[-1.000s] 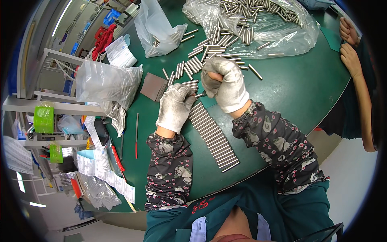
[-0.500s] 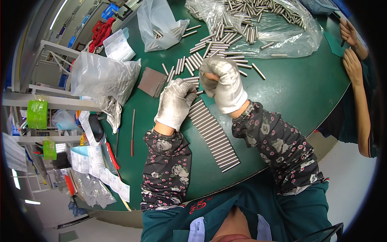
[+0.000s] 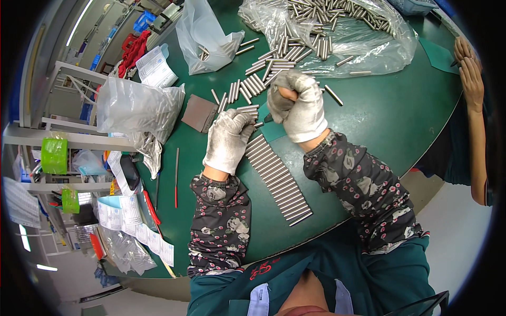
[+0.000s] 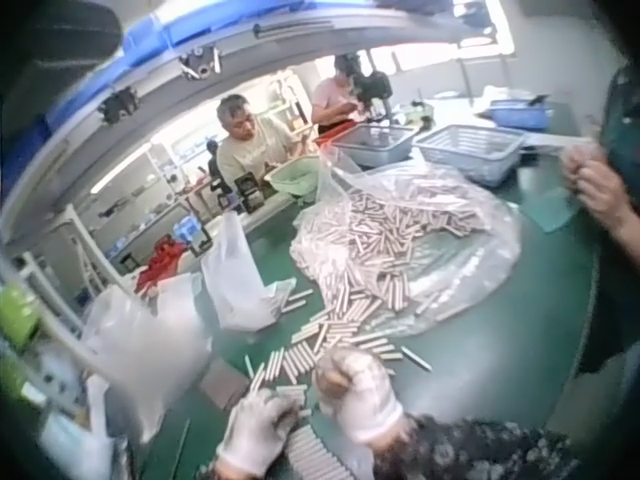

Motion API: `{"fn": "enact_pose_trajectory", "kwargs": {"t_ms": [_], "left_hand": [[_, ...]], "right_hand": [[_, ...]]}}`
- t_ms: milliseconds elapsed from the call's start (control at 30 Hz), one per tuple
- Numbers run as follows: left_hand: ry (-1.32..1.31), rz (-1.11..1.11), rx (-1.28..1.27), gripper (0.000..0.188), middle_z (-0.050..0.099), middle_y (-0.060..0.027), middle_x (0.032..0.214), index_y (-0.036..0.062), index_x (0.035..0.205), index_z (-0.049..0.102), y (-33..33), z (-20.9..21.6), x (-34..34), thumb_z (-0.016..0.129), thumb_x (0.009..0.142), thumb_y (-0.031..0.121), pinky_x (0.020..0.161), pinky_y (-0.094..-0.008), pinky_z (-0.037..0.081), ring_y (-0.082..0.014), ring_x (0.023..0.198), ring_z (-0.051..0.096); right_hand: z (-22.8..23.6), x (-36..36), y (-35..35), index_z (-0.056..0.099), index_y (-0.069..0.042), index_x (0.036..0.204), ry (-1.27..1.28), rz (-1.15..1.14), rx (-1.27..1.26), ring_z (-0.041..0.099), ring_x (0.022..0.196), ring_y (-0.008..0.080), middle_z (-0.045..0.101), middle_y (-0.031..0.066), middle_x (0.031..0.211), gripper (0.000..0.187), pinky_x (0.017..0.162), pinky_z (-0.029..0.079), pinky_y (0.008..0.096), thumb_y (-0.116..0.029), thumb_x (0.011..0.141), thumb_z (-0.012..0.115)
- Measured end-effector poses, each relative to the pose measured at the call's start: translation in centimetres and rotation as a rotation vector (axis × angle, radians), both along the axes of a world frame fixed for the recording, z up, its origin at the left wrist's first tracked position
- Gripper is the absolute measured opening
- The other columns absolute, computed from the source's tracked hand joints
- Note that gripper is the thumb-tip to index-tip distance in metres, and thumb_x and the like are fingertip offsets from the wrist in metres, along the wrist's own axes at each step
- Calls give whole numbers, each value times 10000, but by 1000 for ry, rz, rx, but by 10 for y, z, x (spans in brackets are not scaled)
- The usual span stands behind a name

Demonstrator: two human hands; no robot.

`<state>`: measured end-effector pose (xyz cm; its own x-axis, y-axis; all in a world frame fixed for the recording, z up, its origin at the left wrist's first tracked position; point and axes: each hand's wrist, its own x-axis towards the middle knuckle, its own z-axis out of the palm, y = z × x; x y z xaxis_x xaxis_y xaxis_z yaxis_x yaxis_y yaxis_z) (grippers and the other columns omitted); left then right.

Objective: Picking up small metal pins and arranging them in a precise row on an assembly strip.

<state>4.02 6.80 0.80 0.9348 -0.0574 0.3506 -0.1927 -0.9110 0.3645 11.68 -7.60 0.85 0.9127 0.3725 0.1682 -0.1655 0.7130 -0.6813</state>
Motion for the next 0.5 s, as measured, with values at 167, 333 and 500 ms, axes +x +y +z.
{"fn": "enact_pose_trajectory", "kwargs": {"t_ms": [167, 333, 500], "left_hand": [[4, -10, 4, 158, 570, -87, 795, 36, 830, 610, 2, -3, 2, 645, 688, -21, 656, -326, 459, -254, 757, 565], [4, -3, 7, 152, 571, -90, 796, 35, 823, 611, 3, -1, 0, 645, 686, -23, 659, -326, 460, -253, 757, 566], [20, 2, -5, 152, 575, -93, 800, 35, 820, 613, 2, -2, 2, 644, 684, -27, 666, -324, 461, -254, 759, 572]], "right_hand": [[0, -1, 1, 320, -106, 553, 6, -23, -39, 271, 388, 122, 269, -7, 468, 381, 388, 257, 258, -300, 880, 303], [0, -2, 3, 327, -104, 558, -11, -26, -35, 274, 388, 123, 268, -8, 467, 377, 390, 259, 258, -297, 881, 302], [0, -1, 0, 333, -101, 565, -10, 20, 2, 275, 391, 122, 271, -8, 470, 372, 391, 260, 259, -296, 881, 308]]}}
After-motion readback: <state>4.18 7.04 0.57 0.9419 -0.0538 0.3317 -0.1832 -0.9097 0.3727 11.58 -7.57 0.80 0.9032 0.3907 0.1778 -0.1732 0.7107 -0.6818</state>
